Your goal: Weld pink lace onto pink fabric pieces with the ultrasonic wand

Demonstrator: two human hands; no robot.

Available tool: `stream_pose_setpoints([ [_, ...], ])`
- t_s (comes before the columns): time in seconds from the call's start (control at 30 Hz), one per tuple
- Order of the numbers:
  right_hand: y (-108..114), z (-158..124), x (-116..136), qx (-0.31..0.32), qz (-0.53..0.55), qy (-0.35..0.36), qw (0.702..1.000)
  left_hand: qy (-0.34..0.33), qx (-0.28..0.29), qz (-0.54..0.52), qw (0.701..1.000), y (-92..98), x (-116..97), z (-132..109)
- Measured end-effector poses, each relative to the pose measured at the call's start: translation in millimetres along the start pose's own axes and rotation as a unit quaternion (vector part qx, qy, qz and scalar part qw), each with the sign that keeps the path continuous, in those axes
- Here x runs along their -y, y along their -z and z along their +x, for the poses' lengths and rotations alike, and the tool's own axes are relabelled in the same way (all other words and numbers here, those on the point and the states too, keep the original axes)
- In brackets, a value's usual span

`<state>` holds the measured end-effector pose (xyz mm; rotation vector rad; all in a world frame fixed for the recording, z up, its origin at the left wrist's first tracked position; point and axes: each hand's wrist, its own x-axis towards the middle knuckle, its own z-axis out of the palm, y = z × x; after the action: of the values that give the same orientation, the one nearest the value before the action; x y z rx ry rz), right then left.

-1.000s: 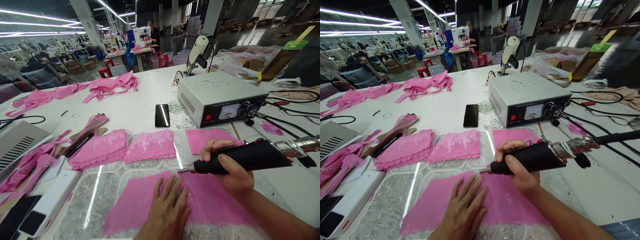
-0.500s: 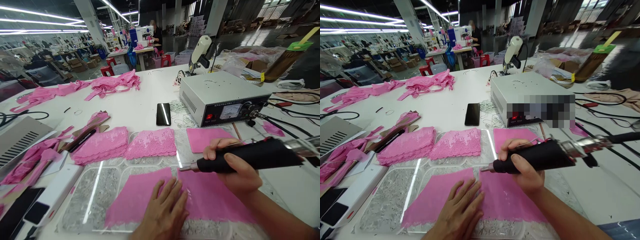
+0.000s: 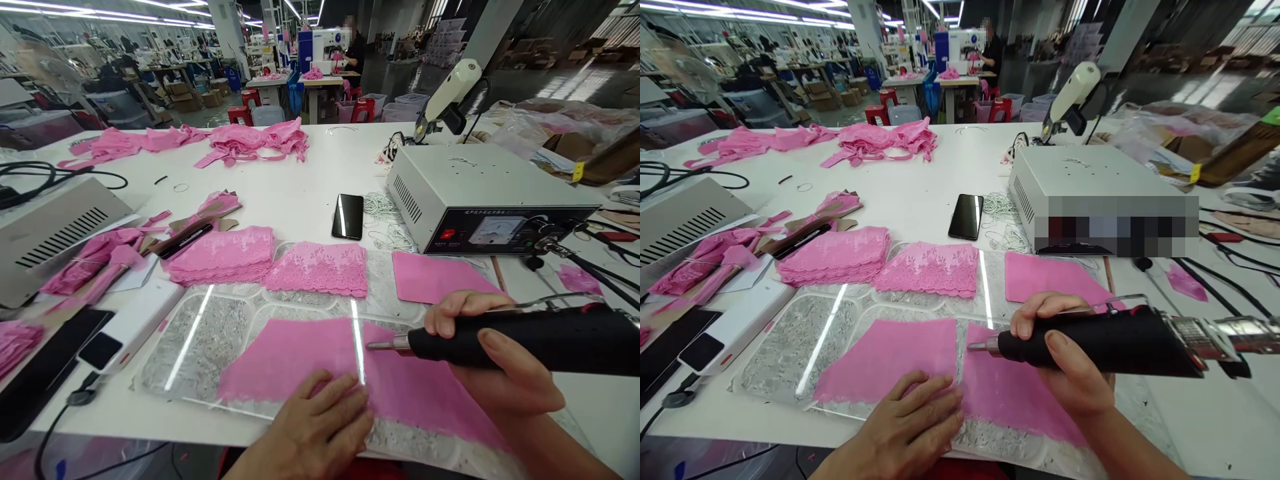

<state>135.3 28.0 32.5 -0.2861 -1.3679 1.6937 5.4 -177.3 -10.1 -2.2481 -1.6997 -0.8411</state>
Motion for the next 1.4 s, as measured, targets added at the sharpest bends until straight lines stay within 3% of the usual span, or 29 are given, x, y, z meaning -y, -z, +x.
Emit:
stream_pose_setpoints([
  [0.2,-4,2,1,0.002,-0.011,0.007,1.000,-0.013,0.051,0.006,0.999,2.8,2,-3],
  [0.33,-2,0,7,0.006,0.008,-0.002,1.000,-0.022,0.049,0.002,0.999,5.3,3,-2],
  [0.53,-1,-10,13,0.061,0.030,-0.025,0.997,-0.021,0.068,0.008,0.997,10.9,0,0],
  [1.0,-7,-11,7,0.079,0.042,-0.006,0.996,-0.050,0.069,0.026,0.996,5.3,4,-2],
  [1.1,-1,-5,13,0.058,0.043,0.008,0.997,-0.054,0.042,0.027,0.997,1.8,6,-4],
  [1.23,17,5,24,-0.031,0.016,0.060,0.998,-0.018,-0.010,0.014,1.000,-2.1,12,2],
  [1.4,33,7,23,-0.108,-0.044,0.130,0.985,0.012,0.080,0.063,0.995,-1.2,24,24],
])
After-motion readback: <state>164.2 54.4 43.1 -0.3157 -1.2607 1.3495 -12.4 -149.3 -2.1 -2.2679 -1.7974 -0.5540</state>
